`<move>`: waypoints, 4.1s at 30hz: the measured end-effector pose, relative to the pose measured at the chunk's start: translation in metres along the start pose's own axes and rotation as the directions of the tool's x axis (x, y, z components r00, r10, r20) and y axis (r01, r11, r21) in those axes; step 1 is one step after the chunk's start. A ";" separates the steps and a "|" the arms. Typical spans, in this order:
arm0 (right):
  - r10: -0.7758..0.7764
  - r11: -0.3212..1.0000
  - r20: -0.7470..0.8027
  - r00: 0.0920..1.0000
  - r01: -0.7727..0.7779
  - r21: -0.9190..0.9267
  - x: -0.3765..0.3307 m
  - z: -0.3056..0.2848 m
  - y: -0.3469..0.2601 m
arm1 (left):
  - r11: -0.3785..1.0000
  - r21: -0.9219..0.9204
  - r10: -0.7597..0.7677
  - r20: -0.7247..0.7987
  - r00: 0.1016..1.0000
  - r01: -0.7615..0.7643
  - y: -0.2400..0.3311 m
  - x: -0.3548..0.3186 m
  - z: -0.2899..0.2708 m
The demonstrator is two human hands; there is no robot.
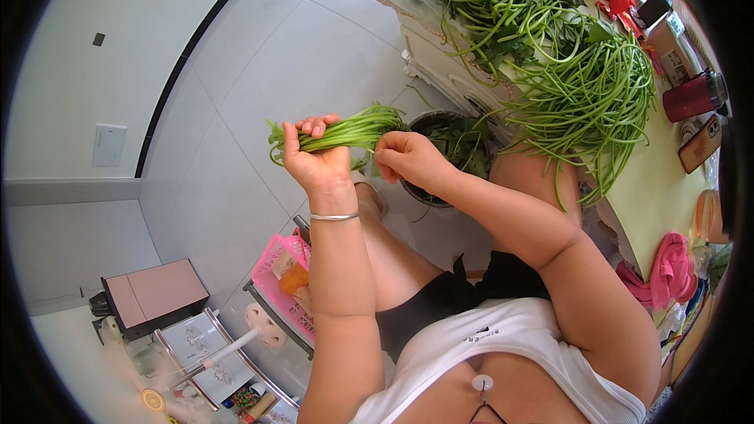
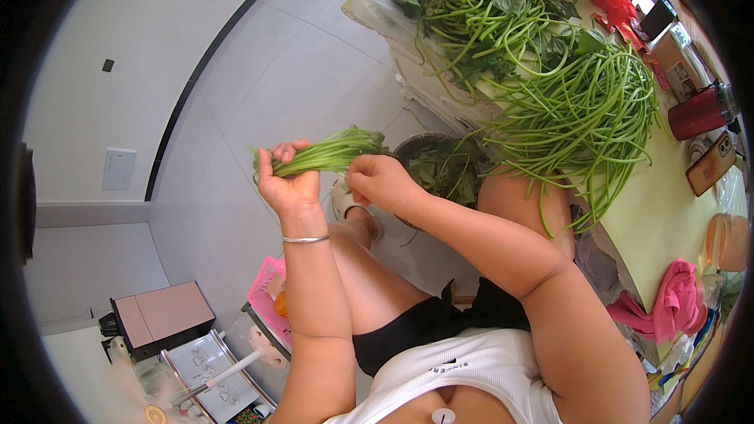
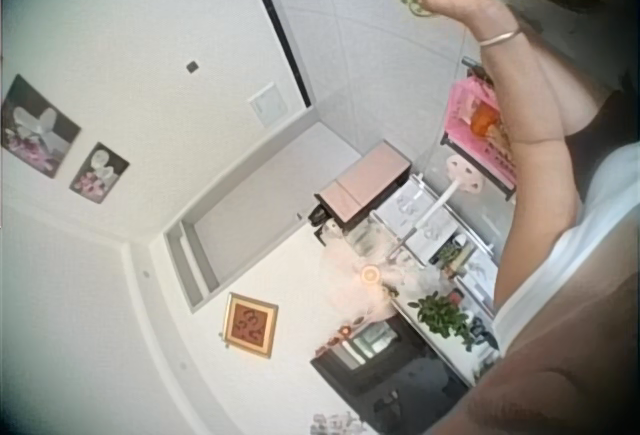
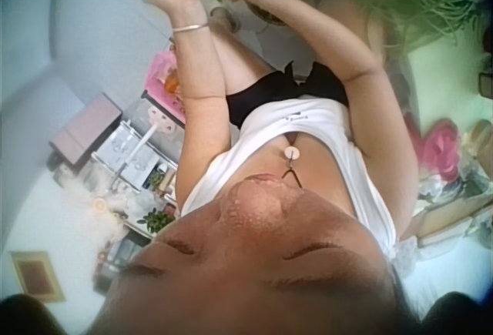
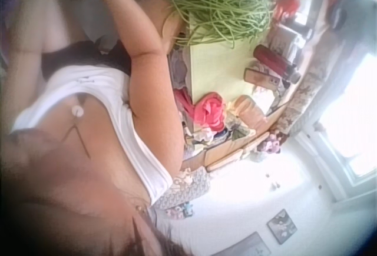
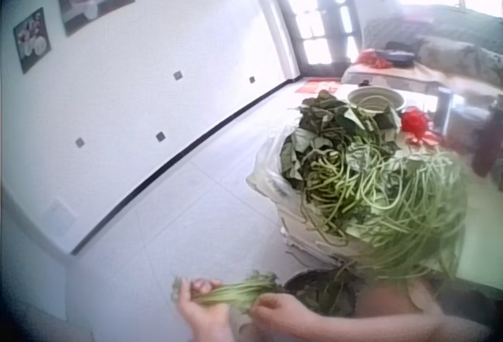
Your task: The person picks through green leafy vegetables by hand, removing leaves from the stems and placing them into a small bucket on the floor.
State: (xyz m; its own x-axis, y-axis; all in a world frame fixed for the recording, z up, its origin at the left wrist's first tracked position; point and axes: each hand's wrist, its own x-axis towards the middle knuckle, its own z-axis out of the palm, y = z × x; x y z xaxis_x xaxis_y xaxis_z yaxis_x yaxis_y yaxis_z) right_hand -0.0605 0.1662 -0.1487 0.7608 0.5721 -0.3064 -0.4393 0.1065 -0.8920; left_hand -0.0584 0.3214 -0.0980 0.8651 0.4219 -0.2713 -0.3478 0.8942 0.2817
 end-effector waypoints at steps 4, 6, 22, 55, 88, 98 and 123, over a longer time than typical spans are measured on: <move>-0.343 0.588 -0.068 0.937 0.158 -0.793 -0.006 0.002 -0.015 | 0.991 0.103 -0.101 0.102 0.990 0.091 -0.001 -0.008 -0.006; -0.472 0.269 0.038 0.881 0.185 -0.945 -0.004 -0.005 -0.019 | 0.977 0.188 -0.121 0.103 0.987 0.100 -0.010 -0.014 -0.001; -0.471 0.590 -0.051 0.881 0.272 -0.760 -0.038 -0.062 -0.064 | 0.895 0.434 -0.434 0.794 0.425 0.103 0.055 -0.015 0.007; -0.532 0.404 0.360 0.766 0.603 -0.688 -0.025 -0.049 -0.045 | 0.858 0.471 -0.512 0.813 0.278 0.204 0.054 -0.035 0.014; -0.403 0.154 0.534 0.744 0.630 -0.761 -0.006 -0.046 -0.020 | 0.823 0.525 -0.539 0.842 0.008 0.218 0.039 -0.038 0.026; -0.529 0.495 0.352 0.772 0.618 -0.611 -0.026 -0.087 -0.086 | 0.874 0.430 -0.477 0.848 0.230 0.226 0.069 -0.035 0.013; -0.344 0.387 0.185 0.921 0.319 -0.865 -0.002 -0.068 -0.037 | 0.917 0.317 -0.381 0.875 0.298 0.241 0.076 -0.033 0.013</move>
State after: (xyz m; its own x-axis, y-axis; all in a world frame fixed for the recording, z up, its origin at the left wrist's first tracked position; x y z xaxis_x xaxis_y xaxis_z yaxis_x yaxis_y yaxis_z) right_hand -0.0134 0.1061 -0.1381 0.7631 0.6405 0.0862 0.4855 -0.4800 -0.7307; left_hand -0.1087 0.3733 -0.0553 0.7070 -0.3455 0.6170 0.0039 0.8744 0.4851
